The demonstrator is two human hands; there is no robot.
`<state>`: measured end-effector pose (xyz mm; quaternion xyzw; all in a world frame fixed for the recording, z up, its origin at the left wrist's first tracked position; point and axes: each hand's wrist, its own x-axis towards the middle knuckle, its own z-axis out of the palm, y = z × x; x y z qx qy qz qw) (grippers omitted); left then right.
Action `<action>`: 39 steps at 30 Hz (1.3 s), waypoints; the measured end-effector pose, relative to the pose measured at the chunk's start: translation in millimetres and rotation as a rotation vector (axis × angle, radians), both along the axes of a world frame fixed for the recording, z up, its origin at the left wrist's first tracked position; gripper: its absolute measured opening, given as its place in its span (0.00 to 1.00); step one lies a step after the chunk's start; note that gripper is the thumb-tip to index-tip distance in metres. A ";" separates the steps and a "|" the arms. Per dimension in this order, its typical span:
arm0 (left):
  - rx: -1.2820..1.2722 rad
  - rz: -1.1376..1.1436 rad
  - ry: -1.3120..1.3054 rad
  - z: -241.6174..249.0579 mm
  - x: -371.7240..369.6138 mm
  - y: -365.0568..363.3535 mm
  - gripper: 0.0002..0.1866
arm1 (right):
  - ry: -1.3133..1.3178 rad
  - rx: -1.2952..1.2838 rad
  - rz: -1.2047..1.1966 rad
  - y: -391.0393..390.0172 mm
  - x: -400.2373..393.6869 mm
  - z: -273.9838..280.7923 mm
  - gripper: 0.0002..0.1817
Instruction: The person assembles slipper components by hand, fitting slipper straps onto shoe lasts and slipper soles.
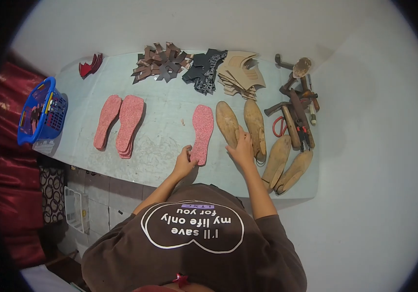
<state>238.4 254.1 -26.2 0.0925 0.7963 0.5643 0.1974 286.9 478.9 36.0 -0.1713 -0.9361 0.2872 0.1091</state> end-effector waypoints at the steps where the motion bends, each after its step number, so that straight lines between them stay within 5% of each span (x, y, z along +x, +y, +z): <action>1: -0.024 -0.034 0.056 -3.8 -1.0 0.5 0.31 | -0.003 -0.047 -0.026 -3.9 -2.9 -0.2 0.41; 14: -0.117 -0.103 0.063 15.5 -7.7 4.3 0.27 | -0.026 0.031 -0.219 -5.8 -21.8 -8.2 0.42; 22: -0.116 -0.121 0.061 19.6 -4.1 -4.6 0.27 | 0.105 0.291 -0.374 33.2 -4.9 5.6 0.26; 27: -0.188 -0.152 0.070 25.7 -3.9 -10.6 0.26 | -0.173 0.048 -0.474 65.5 -1.2 -12.4 0.39; 39: -0.239 -0.205 0.159 23.9 -2.6 -17.6 0.24 | -0.227 -0.187 -0.283 92.8 -13.0 -11.3 0.41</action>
